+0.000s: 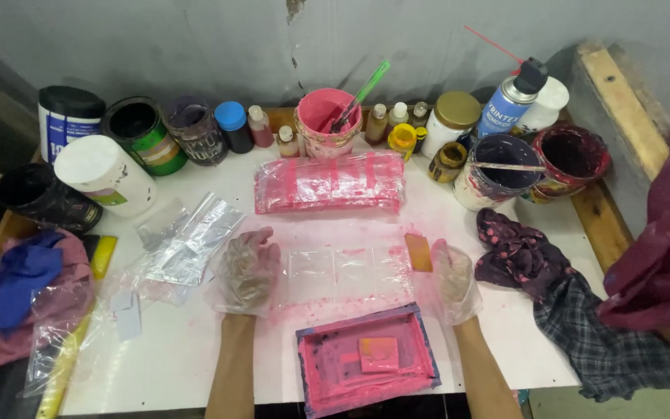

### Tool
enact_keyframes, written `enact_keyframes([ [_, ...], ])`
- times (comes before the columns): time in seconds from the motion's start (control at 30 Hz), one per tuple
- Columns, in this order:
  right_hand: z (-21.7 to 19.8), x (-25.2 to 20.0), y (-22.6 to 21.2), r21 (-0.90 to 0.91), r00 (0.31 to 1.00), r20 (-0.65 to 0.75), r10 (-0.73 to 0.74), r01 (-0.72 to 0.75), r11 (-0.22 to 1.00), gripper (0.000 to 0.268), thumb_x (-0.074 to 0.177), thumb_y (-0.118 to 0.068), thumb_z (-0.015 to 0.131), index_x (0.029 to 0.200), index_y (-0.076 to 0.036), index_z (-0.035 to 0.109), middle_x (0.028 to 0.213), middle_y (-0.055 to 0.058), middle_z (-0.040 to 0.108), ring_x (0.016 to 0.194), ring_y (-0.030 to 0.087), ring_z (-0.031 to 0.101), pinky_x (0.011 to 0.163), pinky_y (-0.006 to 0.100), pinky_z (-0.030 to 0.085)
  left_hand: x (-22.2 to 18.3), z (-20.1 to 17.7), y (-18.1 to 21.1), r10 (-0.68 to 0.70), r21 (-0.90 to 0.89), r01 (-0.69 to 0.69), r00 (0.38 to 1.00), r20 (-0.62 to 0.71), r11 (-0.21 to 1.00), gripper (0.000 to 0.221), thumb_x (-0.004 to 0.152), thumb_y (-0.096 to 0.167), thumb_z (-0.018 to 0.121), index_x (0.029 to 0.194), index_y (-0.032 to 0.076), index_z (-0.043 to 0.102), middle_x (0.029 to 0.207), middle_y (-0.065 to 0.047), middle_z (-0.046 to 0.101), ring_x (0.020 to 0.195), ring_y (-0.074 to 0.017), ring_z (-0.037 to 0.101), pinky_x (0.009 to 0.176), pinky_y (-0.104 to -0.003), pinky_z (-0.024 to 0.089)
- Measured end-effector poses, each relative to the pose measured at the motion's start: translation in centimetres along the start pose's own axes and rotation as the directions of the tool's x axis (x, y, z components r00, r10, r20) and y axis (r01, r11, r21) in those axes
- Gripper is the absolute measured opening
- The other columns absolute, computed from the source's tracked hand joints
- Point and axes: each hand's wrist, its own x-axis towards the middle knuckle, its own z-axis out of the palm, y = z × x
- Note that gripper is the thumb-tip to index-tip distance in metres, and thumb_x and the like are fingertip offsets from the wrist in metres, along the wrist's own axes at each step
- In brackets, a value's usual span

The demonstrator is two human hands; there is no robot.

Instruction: Applying pink ink to a small printing frame and cleaning it with a cloth at a workbench.

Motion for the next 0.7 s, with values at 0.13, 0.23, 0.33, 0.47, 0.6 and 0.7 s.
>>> enact_keyframes([
  [0.13, 1.2, -1.6, -4.5, 0.136, 0.999, -0.046, 0.001, 0.006, 0.991, 0.037, 0.108, -0.033, 0.05, 0.082, -0.012, 0.068, 0.076, -0.001, 0.061, 0.074, 0.014, 0.058, 0.072, 0.03, 0.049, 0.8, -0.5, 0.1, 0.019, -0.013, -0.02, 0.999, -0.05, 1.0, 0.017, 0.09, 0.032, 0.065, 0.106, 0.031, 0.067, 0.096, 0.008, 0.067, 0.092, -0.0178, 0.063, 0.083, -0.034, 0.053],
  [0.23, 2.2, -2.1, -8.0, 0.325, 0.995, -0.105, 0.002, 0.033, 0.945, 0.024, 0.107, -0.022, 0.049, 0.096, -0.01, 0.067, 0.071, -0.002, 0.05, 0.066, 0.01, 0.052, 0.065, 0.023, 0.042, 1.6, -0.6, 0.1, 0.027, -0.026, -0.03, 0.993, -0.111, 0.999, 0.005, 0.093, 0.032, 0.064, 0.096, 0.028, 0.066, 0.091, 0.006, 0.065, 0.085, -0.0195, 0.063, 0.079, -0.034, 0.052],
  [0.33, 2.4, -4.0, -11.7, 0.494, 0.988, -0.149, 0.034, 0.044, 0.869, 0.019, 0.106, -0.011, 0.047, 0.11, -0.008, 0.066, 0.067, -0.004, 0.038, 0.058, 0.006, 0.047, 0.057, 0.016, 0.036, 0.7, -0.7, 0.2, 0.023, -0.036, -0.029, 0.988, -0.152, 0.999, 0.012, 0.096, 0.031, 0.063, 0.086, 0.025, 0.064, 0.086, 0.005, 0.063, 0.079, -0.0211, 0.063, 0.076, -0.033, 0.052],
  [0.47, 3.3, -4.4, -18.4, 0.761, 0.971, 0.005, -0.237, 0.15, 0.631, 0.035, 0.103, -0.022, 0.046, 0.135, -0.011, 0.055, 0.121, 0.009, 0.059, 0.112, 0.018, 0.057, 0.096, 0.034, 0.052, 1.7, -1.0, 5.2, 0.109, -0.136, -0.13, 0.983, -0.148, 0.982, 0.021, 0.095, 0.04, 0.064, 0.082, 0.023, 0.064, 0.085, 0.003, 0.063, 0.077, -0.0233, 0.064, 0.076, -0.034, 0.052],
  [0.6, 5.0, -3.1, -23.2, 0.951, 0.927, 0.08, -0.367, 0.04, 0.306, 0.057, 0.105, -0.052, 0.042, 0.151, -0.019, 0.047, 0.15, -0.001, 0.057, 0.137, 0.016, 0.053, 0.112, 0.037, 0.047, 1.9, -2.1, 14.7, 0.427, -0.504, -0.364, 0.904, 0.011, 0.783, 0.055, 0.076, 0.073, 0.07, 0.106, 0.027, 0.071, 0.103, -0.002, 0.071, 0.096, -0.025, 0.072, 0.09, -0.04, 0.055],
  [0.7, 6.4, -1.7, -23.6, 0.977, 0.962, 0.115, -0.247, -0.065, 0.204, 0.051, 0.102, -0.046, 0.051, 0.149, -0.028, 0.046, 0.147, -0.004, 0.058, 0.131, 0.015, 0.055, 0.116, 0.046, 0.044, 0.7, -0.9, 18.2, 0.475, -0.562, -0.425, 0.878, -0.063, 0.71, 0.039, 0.081, 0.042, 0.08, 0.107, 0.016, 0.065, 0.094, -0.003, 0.067, 0.088, -0.0244, 0.072, 0.079, -0.039, 0.056],
])
